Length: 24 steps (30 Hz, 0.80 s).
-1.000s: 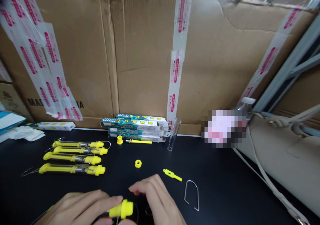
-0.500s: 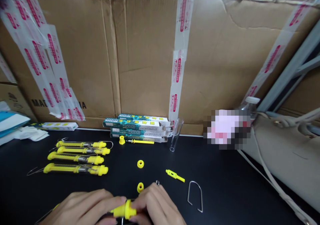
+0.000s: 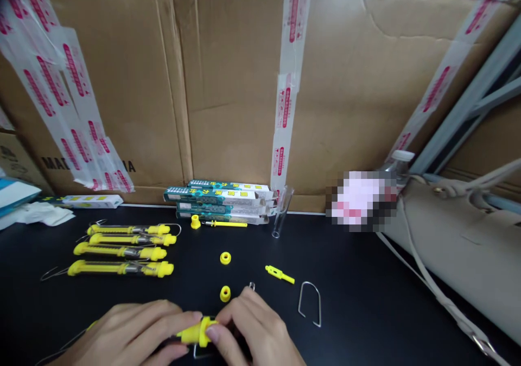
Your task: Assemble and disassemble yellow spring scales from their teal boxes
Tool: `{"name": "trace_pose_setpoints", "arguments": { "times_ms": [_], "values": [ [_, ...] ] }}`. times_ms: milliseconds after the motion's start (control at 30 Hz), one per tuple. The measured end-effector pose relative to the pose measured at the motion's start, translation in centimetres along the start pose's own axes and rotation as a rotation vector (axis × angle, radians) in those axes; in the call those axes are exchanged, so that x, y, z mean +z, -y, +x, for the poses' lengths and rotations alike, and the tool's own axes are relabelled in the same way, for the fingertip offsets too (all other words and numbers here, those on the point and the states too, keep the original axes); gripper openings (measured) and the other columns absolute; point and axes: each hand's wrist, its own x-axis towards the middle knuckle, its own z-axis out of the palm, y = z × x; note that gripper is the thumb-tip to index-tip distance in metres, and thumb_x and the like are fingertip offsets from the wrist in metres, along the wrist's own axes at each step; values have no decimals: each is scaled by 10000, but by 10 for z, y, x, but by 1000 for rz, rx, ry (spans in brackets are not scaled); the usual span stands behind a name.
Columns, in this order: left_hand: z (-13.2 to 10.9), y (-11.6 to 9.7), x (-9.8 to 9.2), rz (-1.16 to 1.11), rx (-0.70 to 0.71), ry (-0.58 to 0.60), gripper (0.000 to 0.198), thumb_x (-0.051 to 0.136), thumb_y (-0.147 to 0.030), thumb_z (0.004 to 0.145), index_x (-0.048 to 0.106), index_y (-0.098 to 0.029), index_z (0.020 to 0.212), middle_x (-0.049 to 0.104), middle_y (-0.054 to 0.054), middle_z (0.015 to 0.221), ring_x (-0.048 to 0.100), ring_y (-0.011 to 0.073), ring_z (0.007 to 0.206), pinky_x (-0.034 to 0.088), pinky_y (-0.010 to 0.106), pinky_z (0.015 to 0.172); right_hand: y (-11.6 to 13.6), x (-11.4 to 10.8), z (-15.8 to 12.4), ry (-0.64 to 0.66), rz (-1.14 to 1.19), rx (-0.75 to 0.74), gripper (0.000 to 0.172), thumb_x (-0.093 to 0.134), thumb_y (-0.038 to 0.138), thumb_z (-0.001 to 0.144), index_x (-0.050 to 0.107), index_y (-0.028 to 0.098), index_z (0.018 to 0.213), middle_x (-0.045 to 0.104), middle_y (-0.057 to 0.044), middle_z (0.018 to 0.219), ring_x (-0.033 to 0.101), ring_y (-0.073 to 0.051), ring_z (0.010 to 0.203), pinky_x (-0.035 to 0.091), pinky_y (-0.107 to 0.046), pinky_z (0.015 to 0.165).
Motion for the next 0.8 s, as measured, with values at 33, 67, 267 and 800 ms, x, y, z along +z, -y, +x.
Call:
{"name": "trace_pose_setpoints", "arguments": {
  "times_ms": [33, 67, 267, 800],
  "values": [
    [1, 0, -1, -6, -8, -4, 432, 215, -352, 1142, 638, -270, 1110, 773, -122, 809, 760, 81, 655, 562, 206, 560, 2, 0, 1, -10, 12, 0, 242, 507, 292, 1071, 639, 198, 892, 687, -12, 769, 649, -142, 708, 515, -211, 653],
    [1, 0, -2, -16, -13, -2, 434, 215, -352, 1142, 640, -271, 1111, 772, -119, 811, 760, 81, 656, 561, 206, 560, 5, 0, 2, -27, 26, 0, 271, 501, 318, 1075, 642, 193, 880, 684, -15, 758, 648, -140, 692, 511, -210, 639],
    [0, 1, 0, -106, -29, 28, 409, 248, -357, 1141, 648, -276, 1160, 764, -93, 856, 761, 88, 684, 563, 207, 603, 15, -2, 2, -82, 92, 42, 227, 548, 336, 1062, 650, 203, 907, 692, -8, 798, 659, -135, 720, 512, -208, 658],
    [-3, 2, 3, -153, -24, 25, 362, 294, -356, 1140, 633, -236, 1184, 779, -75, 915, 770, 84, 753, 541, 216, 623, 20, -6, 2, -77, 256, 41, 81, 651, 154, 987, 633, 233, 978, 683, 6, 915, 670, -130, 815, 533, -210, 763]
  ]
}}
